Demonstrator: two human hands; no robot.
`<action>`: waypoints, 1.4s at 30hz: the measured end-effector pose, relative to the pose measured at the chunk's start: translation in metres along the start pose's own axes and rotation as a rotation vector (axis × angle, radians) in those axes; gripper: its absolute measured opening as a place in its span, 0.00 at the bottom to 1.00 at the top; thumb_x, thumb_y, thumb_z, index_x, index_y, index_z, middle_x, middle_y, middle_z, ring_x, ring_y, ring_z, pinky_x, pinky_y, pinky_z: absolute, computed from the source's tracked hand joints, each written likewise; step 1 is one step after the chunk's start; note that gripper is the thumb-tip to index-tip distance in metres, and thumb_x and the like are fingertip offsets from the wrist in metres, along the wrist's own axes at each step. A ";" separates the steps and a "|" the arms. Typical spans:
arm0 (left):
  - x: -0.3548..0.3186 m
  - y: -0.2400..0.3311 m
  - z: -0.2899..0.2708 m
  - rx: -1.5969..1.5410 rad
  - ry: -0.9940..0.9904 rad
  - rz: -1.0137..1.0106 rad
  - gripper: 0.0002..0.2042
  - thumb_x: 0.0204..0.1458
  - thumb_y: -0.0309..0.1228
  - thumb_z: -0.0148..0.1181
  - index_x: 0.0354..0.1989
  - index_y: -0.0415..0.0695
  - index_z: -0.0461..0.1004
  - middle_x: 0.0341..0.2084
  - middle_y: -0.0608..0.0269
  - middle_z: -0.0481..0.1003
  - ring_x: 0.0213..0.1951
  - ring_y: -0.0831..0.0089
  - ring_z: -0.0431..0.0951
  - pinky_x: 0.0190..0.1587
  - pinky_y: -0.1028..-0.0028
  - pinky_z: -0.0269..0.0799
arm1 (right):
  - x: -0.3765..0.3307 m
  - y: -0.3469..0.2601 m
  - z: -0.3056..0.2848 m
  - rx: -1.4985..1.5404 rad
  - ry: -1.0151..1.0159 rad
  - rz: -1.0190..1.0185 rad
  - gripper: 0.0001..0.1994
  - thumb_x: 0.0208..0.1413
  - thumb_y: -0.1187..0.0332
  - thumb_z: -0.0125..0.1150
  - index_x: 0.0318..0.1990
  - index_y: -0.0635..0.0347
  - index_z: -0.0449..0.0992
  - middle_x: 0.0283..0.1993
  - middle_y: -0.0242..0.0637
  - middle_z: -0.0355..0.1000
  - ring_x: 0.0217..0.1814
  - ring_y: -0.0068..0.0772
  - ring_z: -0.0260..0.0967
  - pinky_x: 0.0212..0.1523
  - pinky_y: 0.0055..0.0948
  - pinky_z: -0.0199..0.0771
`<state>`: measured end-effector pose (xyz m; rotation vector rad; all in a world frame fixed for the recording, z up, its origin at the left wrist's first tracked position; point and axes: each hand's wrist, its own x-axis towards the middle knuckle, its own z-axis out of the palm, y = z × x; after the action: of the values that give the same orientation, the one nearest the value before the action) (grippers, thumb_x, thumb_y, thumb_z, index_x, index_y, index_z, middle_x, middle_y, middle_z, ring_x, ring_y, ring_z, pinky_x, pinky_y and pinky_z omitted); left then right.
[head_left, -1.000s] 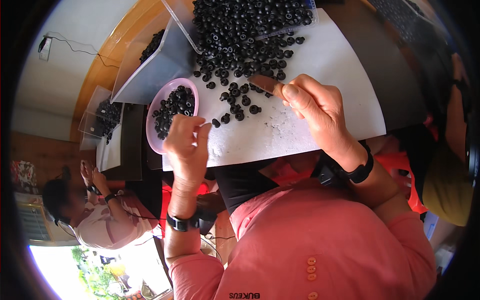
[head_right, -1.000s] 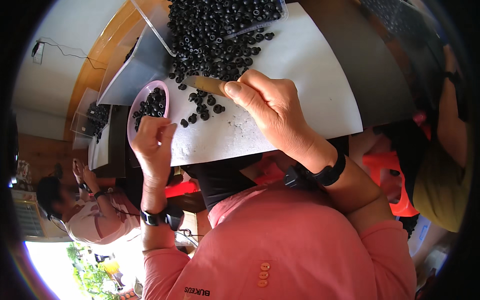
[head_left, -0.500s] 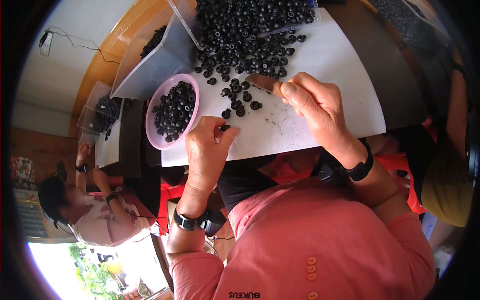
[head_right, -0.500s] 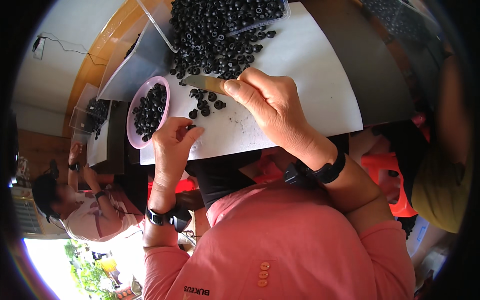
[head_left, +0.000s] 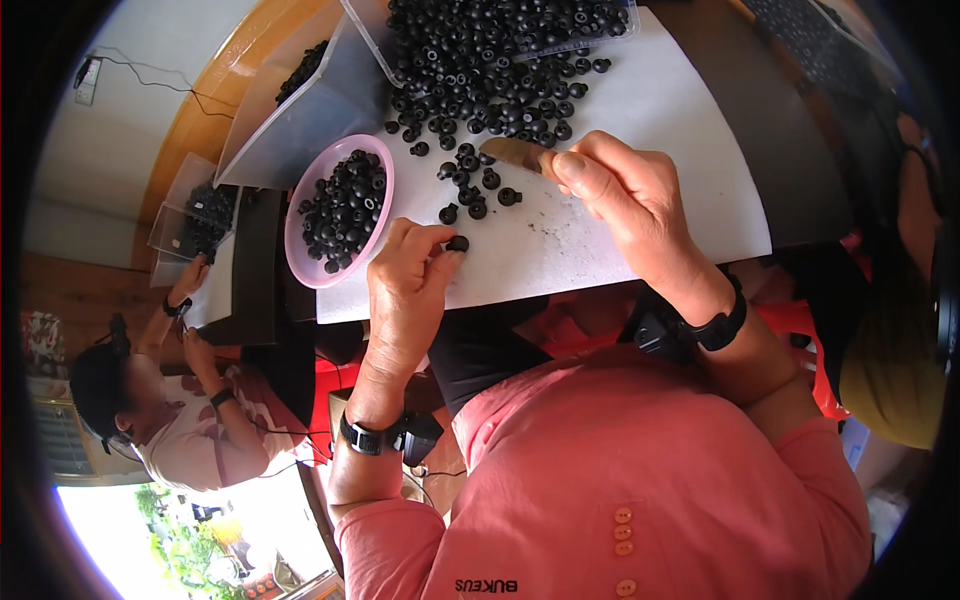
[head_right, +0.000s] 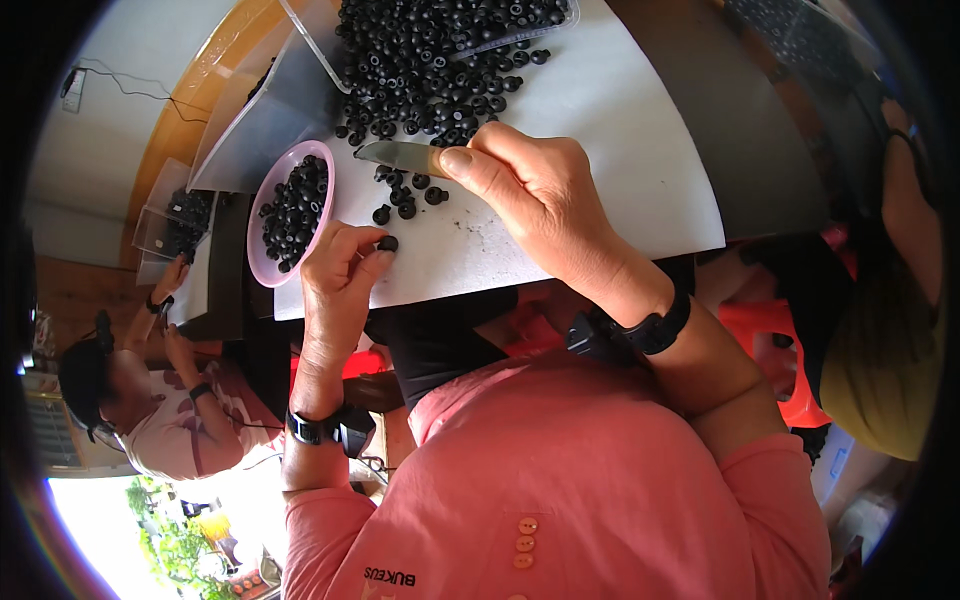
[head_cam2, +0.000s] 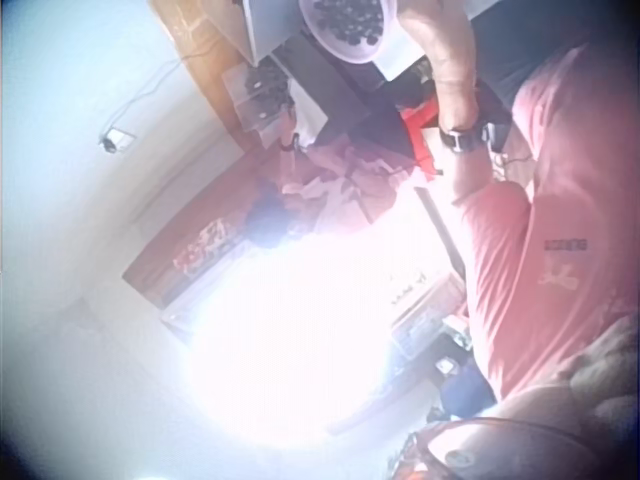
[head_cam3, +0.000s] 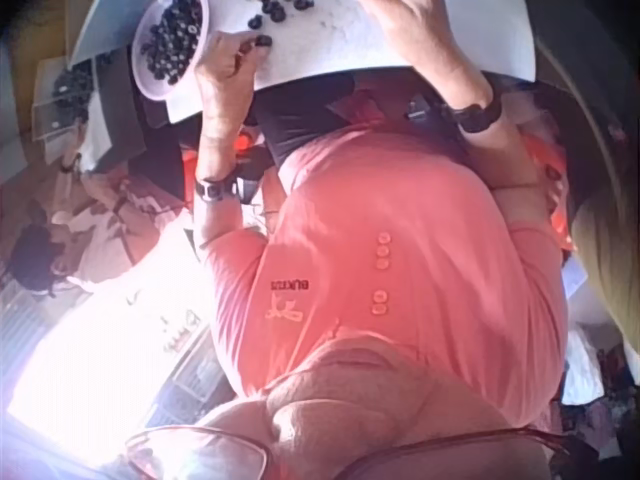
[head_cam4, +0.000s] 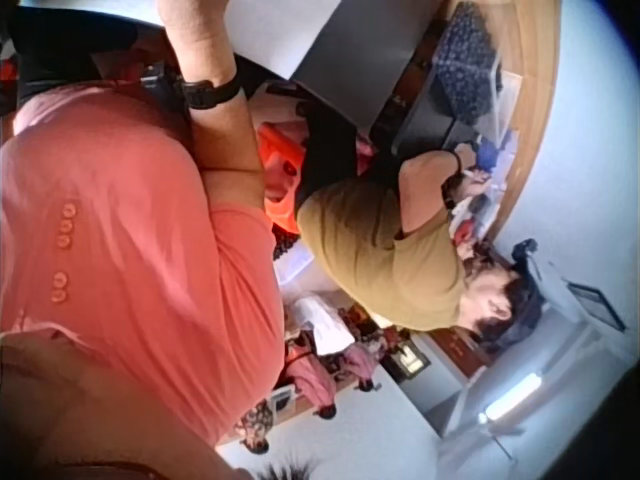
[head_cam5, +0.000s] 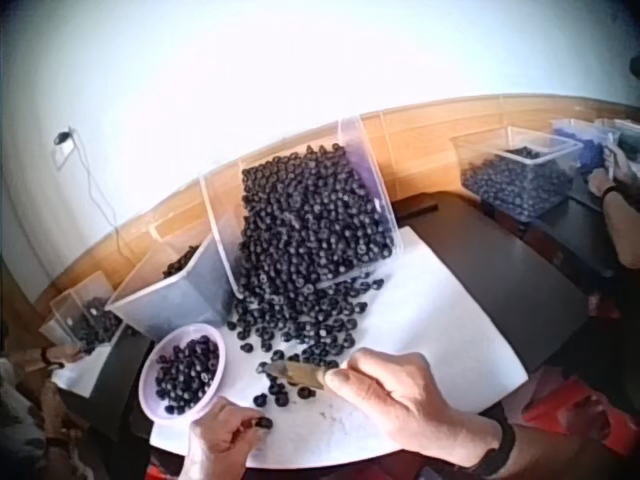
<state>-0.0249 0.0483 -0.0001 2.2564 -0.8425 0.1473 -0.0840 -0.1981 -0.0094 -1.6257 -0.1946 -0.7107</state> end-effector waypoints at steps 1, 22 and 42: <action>0.000 0.002 0.001 0.030 0.000 0.012 0.10 0.49 0.18 0.66 0.41 0.37 0.80 0.31 0.55 0.74 0.30 0.63 0.79 0.34 0.69 0.74 | -0.001 0.001 0.000 0.001 0.000 0.008 0.17 0.68 0.63 0.61 0.28 0.66 0.76 0.17 0.27 0.59 0.21 0.15 0.51 0.21 0.25 0.53; 0.009 0.036 0.031 -1.131 -0.088 -0.333 0.09 0.58 0.20 0.65 0.46 0.34 0.80 0.26 0.61 0.80 0.22 0.81 0.72 0.20 0.82 0.63 | -0.003 0.002 0.004 -0.177 -0.216 -0.184 0.09 0.59 0.64 0.68 0.37 0.60 0.78 0.26 0.36 0.76 0.27 0.37 0.75 0.29 0.33 0.72; 0.020 0.022 0.052 -1.547 -0.184 -0.399 0.11 0.60 0.25 0.63 0.48 0.32 0.78 0.34 0.51 0.80 0.25 0.69 0.78 0.18 0.74 0.69 | -0.005 0.001 0.000 -0.141 -0.240 -0.214 0.12 0.54 0.75 0.69 0.44 0.63 0.75 0.27 0.33 0.73 0.26 0.23 0.72 0.29 0.26 0.73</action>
<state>-0.0298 -0.0080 -0.0192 0.8942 -0.2943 -0.6823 -0.0875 -0.1970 -0.0127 -1.8426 -0.5082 -0.7018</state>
